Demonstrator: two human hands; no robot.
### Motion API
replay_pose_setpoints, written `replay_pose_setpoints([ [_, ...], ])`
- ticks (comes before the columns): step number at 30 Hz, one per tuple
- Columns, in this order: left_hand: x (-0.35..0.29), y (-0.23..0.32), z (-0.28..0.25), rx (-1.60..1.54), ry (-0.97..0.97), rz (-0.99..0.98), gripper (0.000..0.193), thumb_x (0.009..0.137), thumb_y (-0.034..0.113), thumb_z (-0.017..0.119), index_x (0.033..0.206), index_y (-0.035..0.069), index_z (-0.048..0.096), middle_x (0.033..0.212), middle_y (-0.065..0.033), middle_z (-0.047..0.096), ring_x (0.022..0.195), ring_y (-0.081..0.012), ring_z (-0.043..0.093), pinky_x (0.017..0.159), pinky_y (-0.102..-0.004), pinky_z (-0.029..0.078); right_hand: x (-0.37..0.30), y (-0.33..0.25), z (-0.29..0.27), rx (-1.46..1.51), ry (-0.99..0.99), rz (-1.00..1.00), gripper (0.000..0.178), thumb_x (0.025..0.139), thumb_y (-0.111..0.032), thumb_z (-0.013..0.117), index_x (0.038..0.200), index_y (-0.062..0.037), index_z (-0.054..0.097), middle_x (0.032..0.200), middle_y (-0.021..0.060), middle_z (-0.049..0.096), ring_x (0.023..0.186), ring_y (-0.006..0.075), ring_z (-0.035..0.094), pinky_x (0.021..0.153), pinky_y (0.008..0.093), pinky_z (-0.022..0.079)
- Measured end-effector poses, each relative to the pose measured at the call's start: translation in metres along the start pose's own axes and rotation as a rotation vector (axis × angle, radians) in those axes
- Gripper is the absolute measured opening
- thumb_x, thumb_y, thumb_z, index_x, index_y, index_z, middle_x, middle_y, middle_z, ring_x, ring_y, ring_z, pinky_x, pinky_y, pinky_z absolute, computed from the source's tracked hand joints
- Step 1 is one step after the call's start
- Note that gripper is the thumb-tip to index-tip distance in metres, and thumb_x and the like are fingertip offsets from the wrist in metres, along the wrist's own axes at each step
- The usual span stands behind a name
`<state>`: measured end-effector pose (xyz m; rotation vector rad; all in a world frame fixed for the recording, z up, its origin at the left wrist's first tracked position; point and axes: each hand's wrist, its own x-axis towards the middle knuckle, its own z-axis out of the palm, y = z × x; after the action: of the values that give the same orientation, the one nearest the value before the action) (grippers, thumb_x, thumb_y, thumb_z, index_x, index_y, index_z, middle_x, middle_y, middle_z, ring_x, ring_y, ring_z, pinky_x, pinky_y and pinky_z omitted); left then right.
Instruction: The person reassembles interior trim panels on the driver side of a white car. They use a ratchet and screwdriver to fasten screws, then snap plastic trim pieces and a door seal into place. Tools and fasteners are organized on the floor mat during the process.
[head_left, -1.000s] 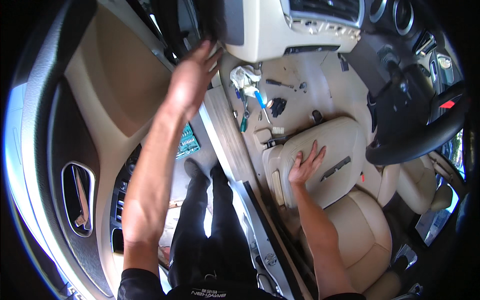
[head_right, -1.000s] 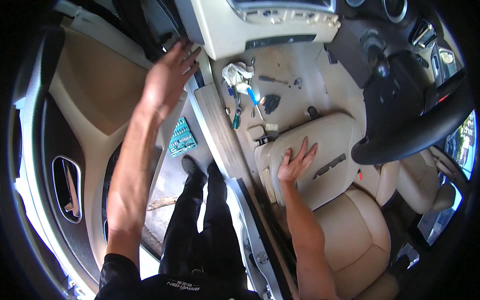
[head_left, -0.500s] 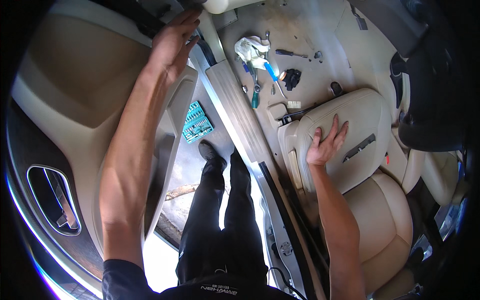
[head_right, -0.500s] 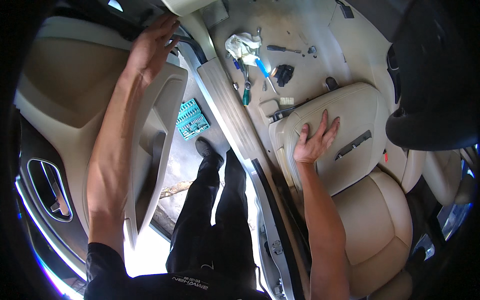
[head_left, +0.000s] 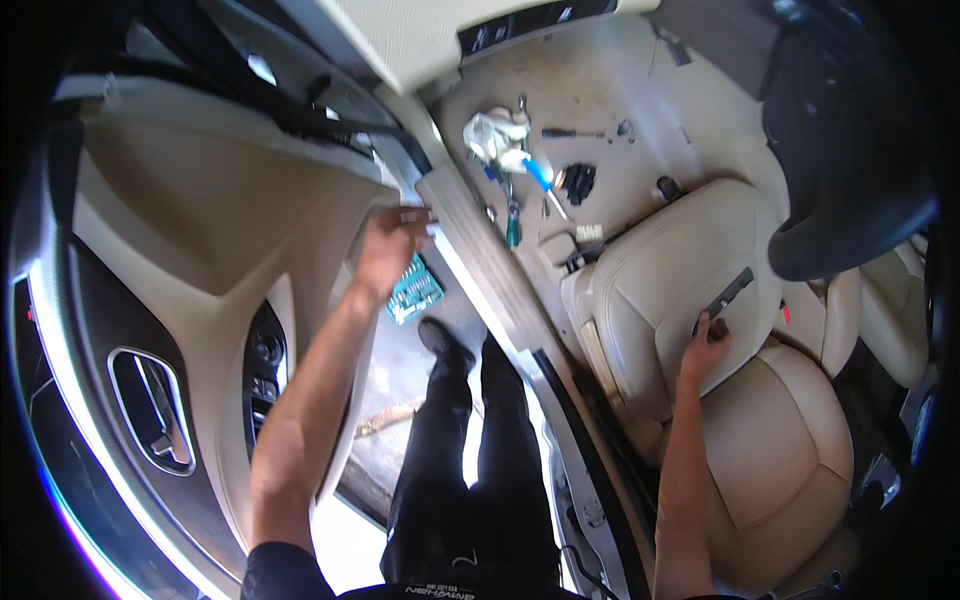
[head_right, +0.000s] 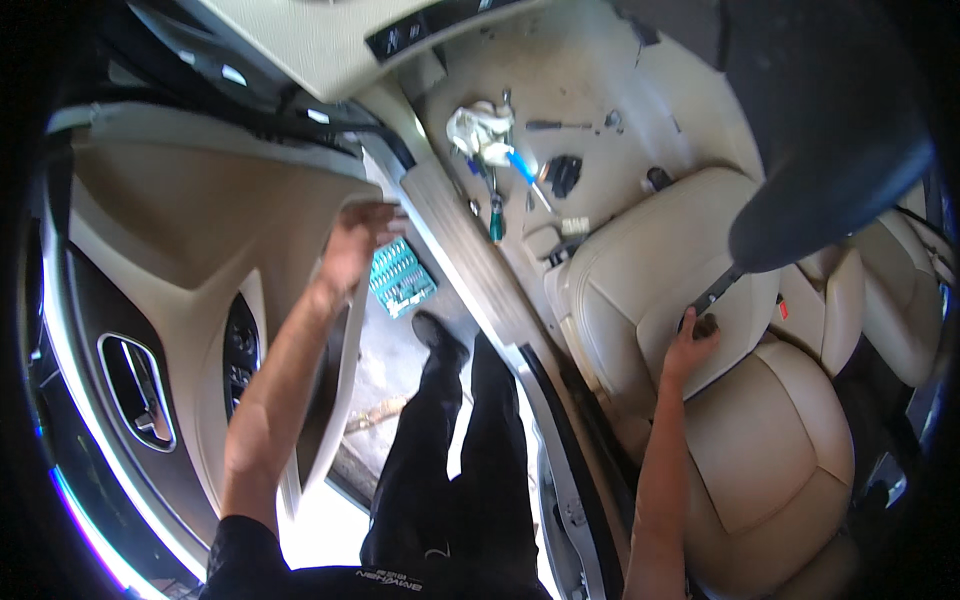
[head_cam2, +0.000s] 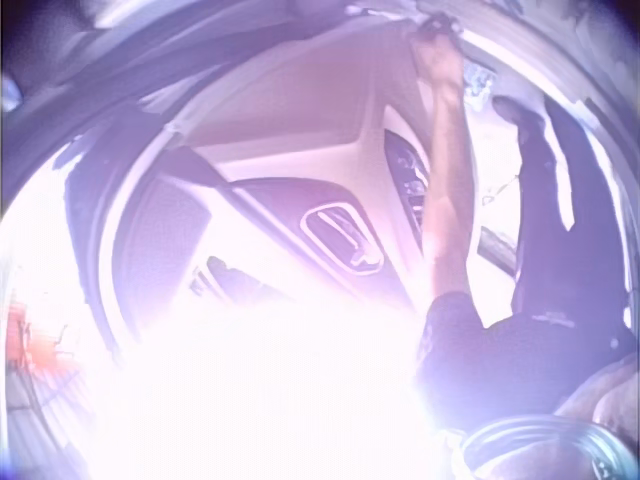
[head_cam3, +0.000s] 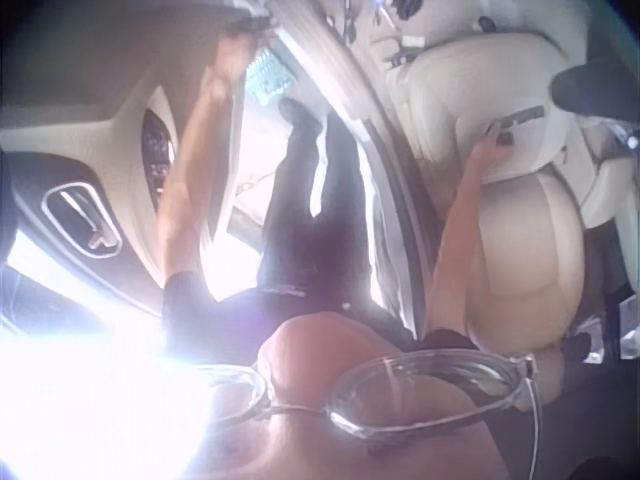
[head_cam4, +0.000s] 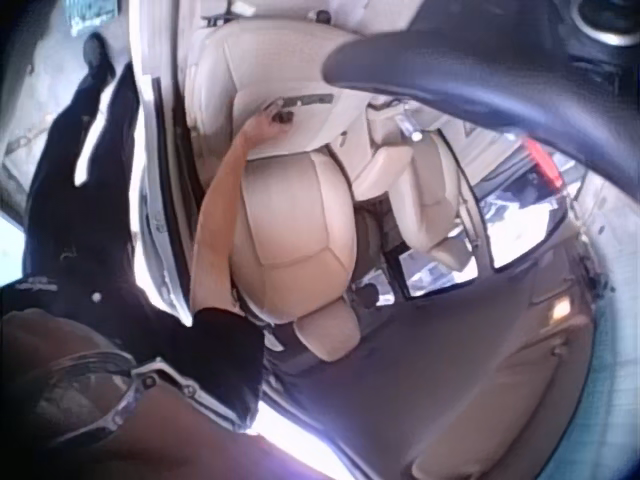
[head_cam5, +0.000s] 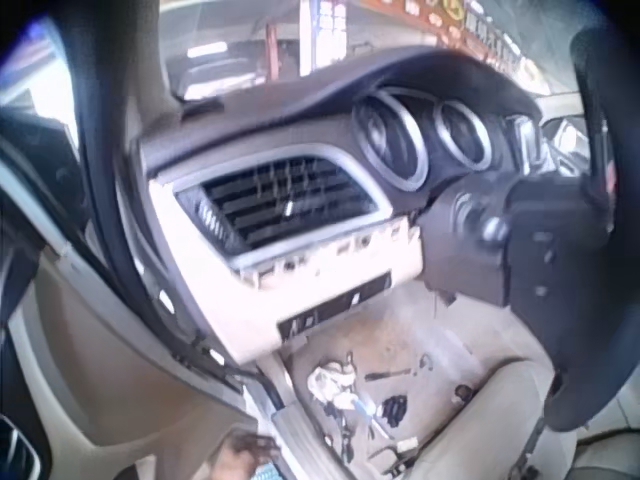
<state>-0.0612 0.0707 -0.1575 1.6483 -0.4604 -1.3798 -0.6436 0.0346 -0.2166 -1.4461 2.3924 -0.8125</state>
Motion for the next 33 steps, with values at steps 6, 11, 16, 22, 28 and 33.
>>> replay_pose_setpoints([
  [6, -0.036, -0.001, 0.011, 0.119, -0.102, 0.001, 0.035, 0.107, 0.018, 0.063, 0.127, -0.01, 0.067, 0.116, -0.0186, 0.076, 0.106, -0.0249, 0.074, 0.098, -0.0372, 0.058, 0.002, -0.036, -0.011, 0.38, -0.256, 0.079, 0.024, 0.102, -0.013, 0.075, 0.112, 0.0008, 0.059, 0.095, 0.0086, 0.068, 0.082, 0.0214, 0.068, 0.073, 0.0359, 0.057],
  [11, -0.061, 0.035, 0.047, 0.074, -0.209, 0.142, 0.036, 0.104, 0.004, 0.064, 0.138, -0.007, 0.062, 0.123, -0.0181, 0.075, 0.105, -0.0225, 0.073, 0.096, -0.0346, 0.058, -0.05, -0.185, -0.027, 0.786, -0.571, 0.113, 0.021, 0.101, -0.009, 0.074, 0.115, -0.0036, 0.061, 0.096, 0.0061, 0.067, 0.063, 0.0114, 0.062, 0.052, 0.0276, 0.054],
  [16, -0.086, 0.119, 0.07, -0.265, -0.288, 0.438, 0.078, 0.098, -0.006, 0.066, 0.168, 0.007, 0.033, 0.154, -0.0229, 0.056, 0.119, -0.0293, 0.073, 0.104, -0.0454, 0.061, -0.069, -0.336, -0.042, 1.034, -1.165, 0.251, 0.027, 0.091, -0.005, 0.073, 0.115, -0.0006, 0.062, 0.087, 0.0125, 0.068, 0.052, 0.0143, 0.056, 0.042, 0.0282, 0.041],
  [22, -0.098, 0.192, 0.051, -0.178, -0.087, 0.625, 0.04, 0.107, 0.005, 0.064, 0.146, -0.003, 0.059, 0.135, -0.0202, 0.066, 0.1, -0.0243, 0.078, 0.093, -0.0389, 0.066, -0.035, -0.421, -0.038, 1.317, -1.441, 0.344, 0.03, 0.105, -0.029, 0.062, 0.119, -0.0024, 0.065, 0.083, 0.015, 0.073, 0.049, 0.0112, 0.058, 0.04, 0.026, 0.045],
  [28, -0.095, 0.183, 0.069, -0.308, -0.073, 0.419, 0.041, 0.111, 0.014, 0.061, 0.146, -0.006, 0.057, 0.112, -0.018, 0.074, 0.099, -0.0237, 0.078, 0.091, -0.0375, 0.065, -0.076, -0.472, -0.042, 1.431, -0.943, -0.275, 0.033, 0.105, -0.006, 0.065, 0.135, 0.0031, 0.058, 0.111, 0.0157, 0.071, 0.084, 0.0133, 0.068, 0.063, 0.0281, 0.059],
  [33, -0.105, 0.197, 0.083, 0.493, 0.272, 0.971, 0.051, 0.095, 0.01, 0.078, 0.143, -0.002, 0.064, 0.126, -0.0175, 0.069, 0.107, -0.0223, 0.072, 0.093, -0.0369, 0.061, -0.058, -0.501, -0.061, 0.741, -0.522, -1.082, 0.014, 0.098, -0.001, 0.074, 0.111, 0.0012, 0.069, 0.089, 0.0036, 0.058, 0.072, 0.0089, 0.058, 0.058, 0.0273, 0.045],
])
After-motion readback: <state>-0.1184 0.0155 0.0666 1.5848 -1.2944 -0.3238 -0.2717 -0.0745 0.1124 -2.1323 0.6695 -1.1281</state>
